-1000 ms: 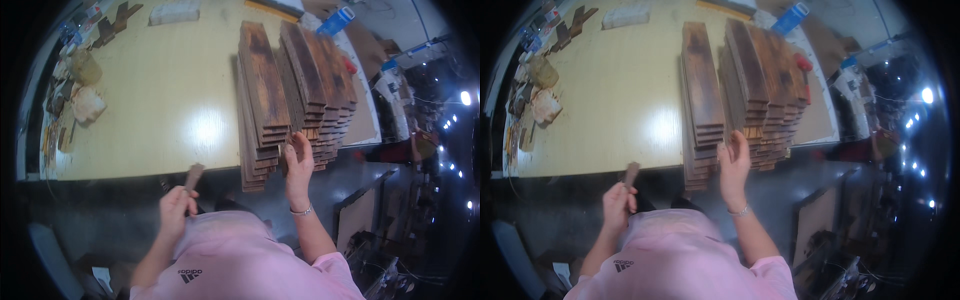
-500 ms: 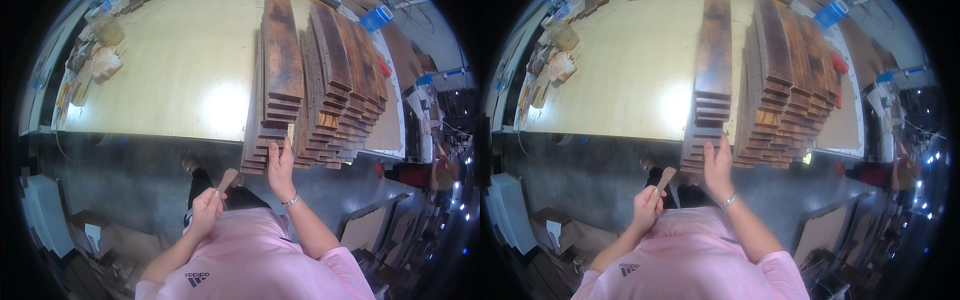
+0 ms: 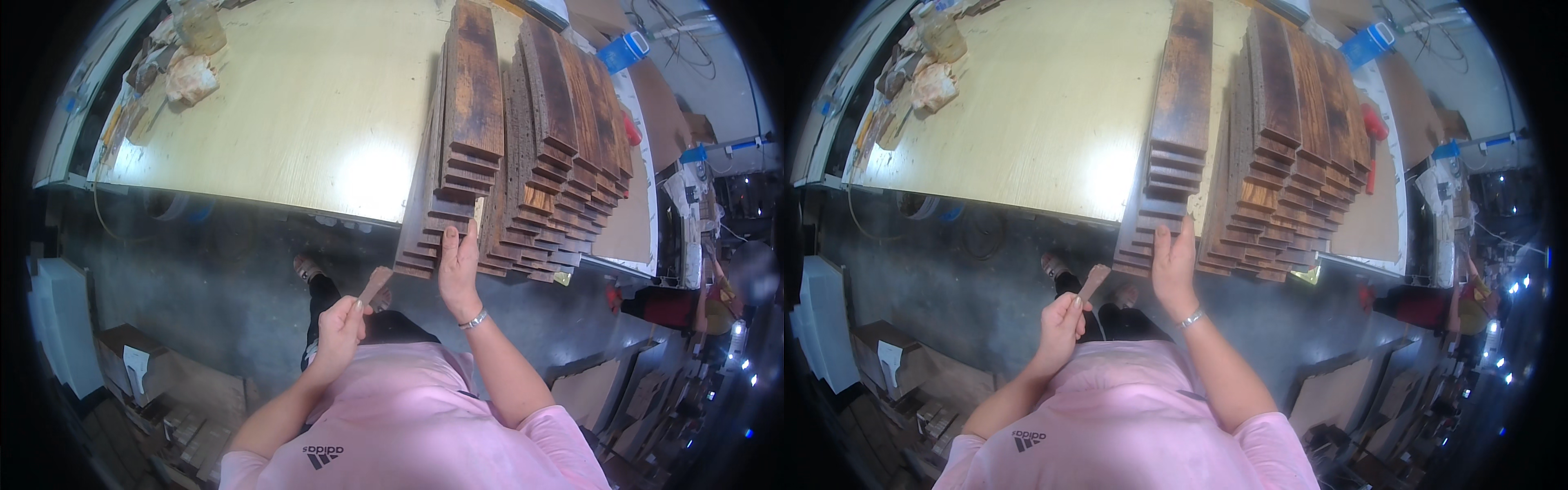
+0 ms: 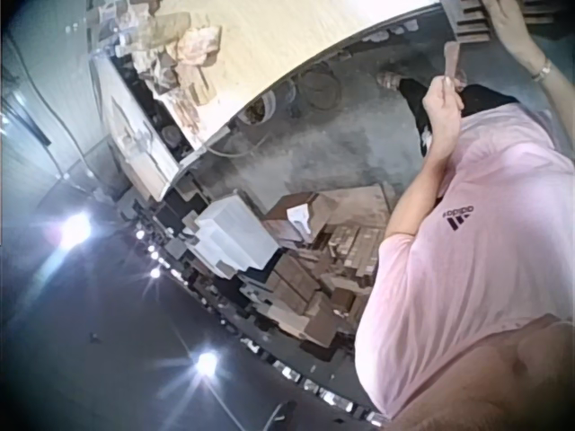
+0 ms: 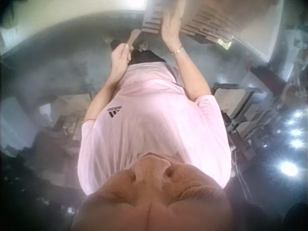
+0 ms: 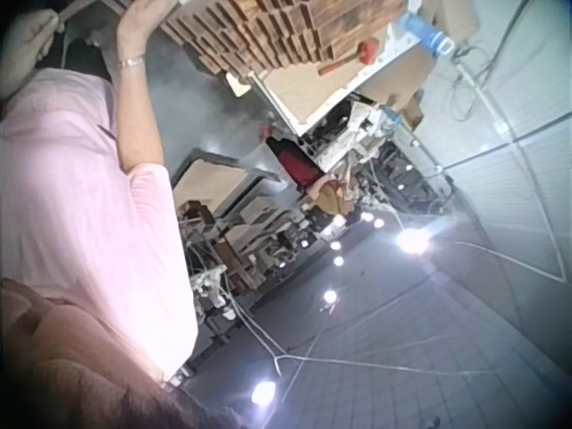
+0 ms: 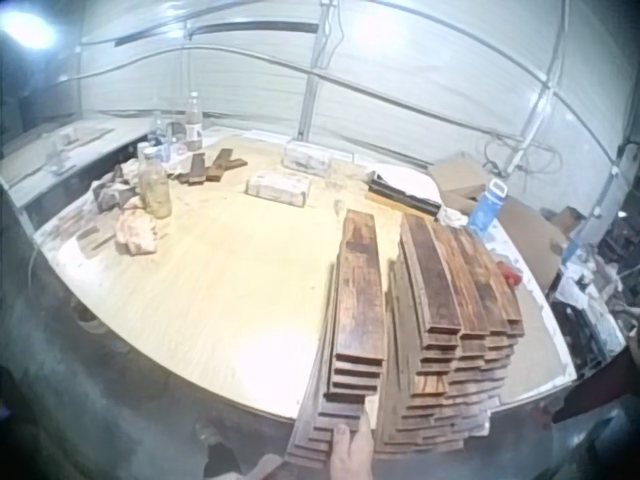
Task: The person applies putty to the grooves and defects of wooden panels using a small tool, then wipes the excess material away with a cloth before stacking the panels.
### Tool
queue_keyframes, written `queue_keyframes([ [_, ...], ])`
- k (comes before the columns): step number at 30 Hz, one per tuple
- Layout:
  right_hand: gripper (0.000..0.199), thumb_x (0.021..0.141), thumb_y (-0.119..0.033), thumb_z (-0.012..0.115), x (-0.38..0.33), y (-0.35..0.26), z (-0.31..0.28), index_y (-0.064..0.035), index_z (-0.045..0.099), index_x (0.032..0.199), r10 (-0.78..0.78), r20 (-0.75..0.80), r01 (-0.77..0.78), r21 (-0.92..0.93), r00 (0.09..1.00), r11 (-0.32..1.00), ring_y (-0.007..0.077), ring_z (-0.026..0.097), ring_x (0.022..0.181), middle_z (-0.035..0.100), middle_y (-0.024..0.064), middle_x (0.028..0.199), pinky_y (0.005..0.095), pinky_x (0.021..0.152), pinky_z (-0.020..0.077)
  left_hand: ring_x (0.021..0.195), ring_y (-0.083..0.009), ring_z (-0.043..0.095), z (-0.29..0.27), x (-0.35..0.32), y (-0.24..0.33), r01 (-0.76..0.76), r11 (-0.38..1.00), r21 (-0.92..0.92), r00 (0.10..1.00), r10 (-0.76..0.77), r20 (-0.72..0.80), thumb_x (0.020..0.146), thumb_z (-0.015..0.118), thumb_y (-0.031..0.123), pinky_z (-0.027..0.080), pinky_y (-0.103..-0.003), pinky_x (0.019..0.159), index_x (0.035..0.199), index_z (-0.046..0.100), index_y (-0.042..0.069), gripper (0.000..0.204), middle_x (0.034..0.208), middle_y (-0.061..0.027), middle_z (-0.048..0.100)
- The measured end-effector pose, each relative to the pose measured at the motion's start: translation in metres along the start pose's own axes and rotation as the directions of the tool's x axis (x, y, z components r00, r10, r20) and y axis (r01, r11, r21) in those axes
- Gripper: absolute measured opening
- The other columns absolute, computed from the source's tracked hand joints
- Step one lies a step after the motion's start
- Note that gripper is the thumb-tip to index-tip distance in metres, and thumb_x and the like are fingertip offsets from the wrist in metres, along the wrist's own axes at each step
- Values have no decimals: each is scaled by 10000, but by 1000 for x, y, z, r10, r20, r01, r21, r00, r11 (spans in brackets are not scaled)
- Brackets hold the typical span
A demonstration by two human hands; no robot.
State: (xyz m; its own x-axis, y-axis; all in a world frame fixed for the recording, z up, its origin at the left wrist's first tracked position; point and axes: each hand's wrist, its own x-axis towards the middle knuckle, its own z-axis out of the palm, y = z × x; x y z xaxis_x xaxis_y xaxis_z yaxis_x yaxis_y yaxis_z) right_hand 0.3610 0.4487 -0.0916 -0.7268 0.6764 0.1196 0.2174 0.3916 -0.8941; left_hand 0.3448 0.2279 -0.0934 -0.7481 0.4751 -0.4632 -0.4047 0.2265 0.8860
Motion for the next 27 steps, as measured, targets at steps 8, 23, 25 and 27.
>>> queue_keyframes([
  [8, 569, 1028, -284, 458, 0, 5, 3, 162, 328, 1356, -12, -34, 13, 21, 999, 1000, 377, 466, 1232, 479, 321, 1300, 374, 1070, 331, 475, -28, 397, 3, 3, -6, -14, 1000, -12, 1000, 14, 1, 1030, 447, 191, 314, -195, 444, 889, 603, 45, 256, 566, 34, 485],
  [23, 557, 1028, -265, 458, 3, 8, 1, 152, 320, 1371, 5, 32, -8, 74, 999, 997, 365, 446, 1262, 459, 306, 1339, 373, 1084, 319, 481, -24, 390, 3, 8, -4, -40, 999, 13, 999, 40, -29, 1023, 465, 192, 297, -204, 447, 852, 604, 34, 271, 554, 40, 462],
  [25, 554, 1028, -261, 459, 3, 8, 1, 151, 320, 1372, 2, 33, -5, 82, 999, 997, 363, 444, 1263, 456, 304, 1341, 372, 1084, 317, 482, -24, 393, 4, 8, -3, -53, 997, 53, 998, 55, -26, 1022, 465, 185, 299, -206, 450, 844, 605, 33, 273, 553, 42, 458],
  [27, 550, 1028, -258, 459, 2, 5, 0, 149, 320, 1371, -14, 29, 12, 70, 999, 997, 362, 444, 1259, 457, 301, 1338, 371, 1083, 317, 483, -24, 397, 4, 7, -1, -42, 998, 51, 998, 44, -38, 1020, 465, 179, 301, -208, 454, 837, 606, 32, 274, 552, 43, 456],
])
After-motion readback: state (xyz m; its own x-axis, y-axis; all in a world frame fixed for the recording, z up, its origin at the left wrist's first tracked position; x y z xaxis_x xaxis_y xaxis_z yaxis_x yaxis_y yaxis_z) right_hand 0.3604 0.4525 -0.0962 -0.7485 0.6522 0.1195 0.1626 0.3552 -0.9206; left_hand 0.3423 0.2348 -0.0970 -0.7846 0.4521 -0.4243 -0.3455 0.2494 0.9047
